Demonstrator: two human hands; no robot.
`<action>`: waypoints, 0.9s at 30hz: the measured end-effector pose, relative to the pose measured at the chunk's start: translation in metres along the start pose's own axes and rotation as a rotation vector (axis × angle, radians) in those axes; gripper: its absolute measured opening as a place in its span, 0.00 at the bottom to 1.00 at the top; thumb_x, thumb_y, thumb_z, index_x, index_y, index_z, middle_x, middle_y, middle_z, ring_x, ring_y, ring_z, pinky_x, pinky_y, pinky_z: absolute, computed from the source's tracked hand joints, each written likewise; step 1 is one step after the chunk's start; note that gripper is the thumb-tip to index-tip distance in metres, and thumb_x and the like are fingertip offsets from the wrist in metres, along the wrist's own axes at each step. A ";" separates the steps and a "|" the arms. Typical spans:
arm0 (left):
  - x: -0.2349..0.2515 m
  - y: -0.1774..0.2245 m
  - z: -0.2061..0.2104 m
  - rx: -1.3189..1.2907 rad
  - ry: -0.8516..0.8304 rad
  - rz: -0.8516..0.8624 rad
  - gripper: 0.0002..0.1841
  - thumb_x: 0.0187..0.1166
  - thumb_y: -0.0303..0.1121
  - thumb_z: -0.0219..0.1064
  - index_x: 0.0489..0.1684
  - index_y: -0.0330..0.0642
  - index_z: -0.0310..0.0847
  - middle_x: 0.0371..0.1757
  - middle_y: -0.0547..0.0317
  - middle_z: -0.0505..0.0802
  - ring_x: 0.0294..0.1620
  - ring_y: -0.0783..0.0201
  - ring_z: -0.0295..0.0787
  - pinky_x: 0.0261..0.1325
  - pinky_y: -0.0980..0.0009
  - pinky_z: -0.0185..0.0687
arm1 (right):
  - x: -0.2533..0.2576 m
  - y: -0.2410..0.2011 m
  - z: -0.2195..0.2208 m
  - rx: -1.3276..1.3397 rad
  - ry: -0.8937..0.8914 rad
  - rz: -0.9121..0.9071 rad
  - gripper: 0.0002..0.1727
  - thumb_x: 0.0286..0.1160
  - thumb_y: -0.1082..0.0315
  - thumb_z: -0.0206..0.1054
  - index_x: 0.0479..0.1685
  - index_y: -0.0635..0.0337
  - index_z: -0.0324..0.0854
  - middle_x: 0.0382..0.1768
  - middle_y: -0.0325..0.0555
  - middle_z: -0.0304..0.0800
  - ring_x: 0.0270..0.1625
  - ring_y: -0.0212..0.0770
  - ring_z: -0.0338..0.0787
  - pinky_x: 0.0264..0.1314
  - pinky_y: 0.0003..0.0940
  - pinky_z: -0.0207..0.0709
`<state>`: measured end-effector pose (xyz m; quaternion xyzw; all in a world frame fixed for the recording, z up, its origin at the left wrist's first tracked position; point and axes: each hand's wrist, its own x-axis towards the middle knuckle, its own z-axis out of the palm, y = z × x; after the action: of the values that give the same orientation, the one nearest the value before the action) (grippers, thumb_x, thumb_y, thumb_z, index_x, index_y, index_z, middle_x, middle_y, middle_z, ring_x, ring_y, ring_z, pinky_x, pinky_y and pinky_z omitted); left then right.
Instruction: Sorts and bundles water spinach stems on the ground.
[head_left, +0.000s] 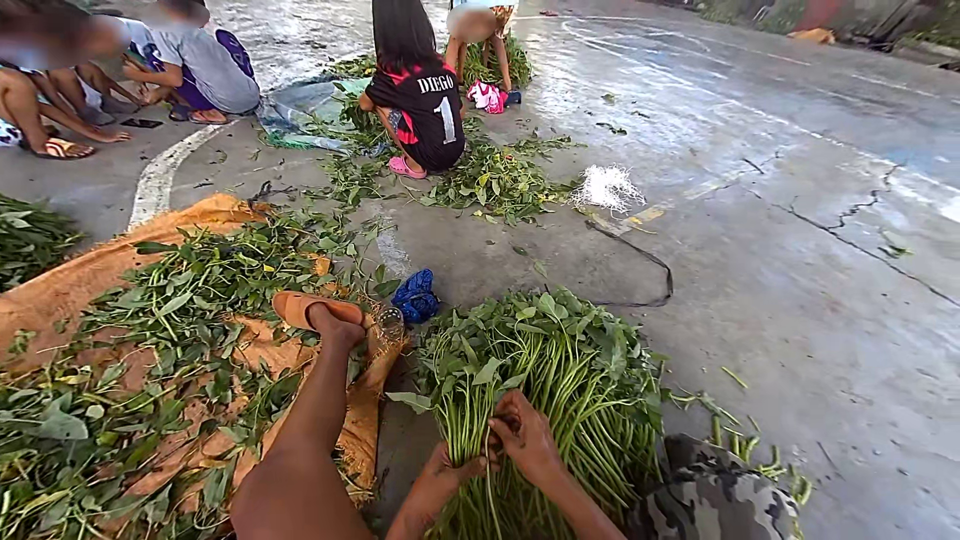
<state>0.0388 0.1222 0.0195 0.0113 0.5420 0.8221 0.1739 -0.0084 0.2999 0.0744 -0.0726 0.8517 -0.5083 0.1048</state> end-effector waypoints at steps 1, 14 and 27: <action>-0.001 0.000 -0.004 -0.028 0.018 0.018 0.14 0.71 0.19 0.68 0.55 0.34 0.84 0.43 0.57 0.97 0.45 0.62 0.96 0.56 0.64 0.92 | 0.001 0.005 0.000 -0.021 0.033 0.003 0.17 0.81 0.67 0.65 0.61 0.70 0.77 0.50 0.54 0.90 0.47 0.41 0.92 0.54 0.35 0.86; -0.013 0.036 -0.046 -0.325 0.529 0.298 0.14 0.70 0.25 0.69 0.53 0.38 0.84 0.36 0.58 0.95 0.34 0.63 0.94 0.43 0.67 0.94 | 0.010 0.014 -0.019 -0.108 0.376 -0.003 0.11 0.73 0.72 0.71 0.51 0.69 0.86 0.46 0.54 0.91 0.44 0.42 0.93 0.50 0.34 0.87; 0.005 0.001 -0.001 -0.090 0.305 0.162 0.13 0.73 0.22 0.67 0.55 0.29 0.82 0.46 0.50 0.95 0.44 0.57 0.94 0.53 0.62 0.92 | -0.051 0.032 0.032 0.120 0.045 0.023 0.31 0.68 0.72 0.75 0.74 0.69 0.72 0.41 0.48 0.93 0.39 0.38 0.93 0.46 0.34 0.88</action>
<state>0.0331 0.1225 0.0190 -0.0776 0.5220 0.8491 0.0232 0.0486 0.2993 0.0370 -0.0450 0.8226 -0.5587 0.0955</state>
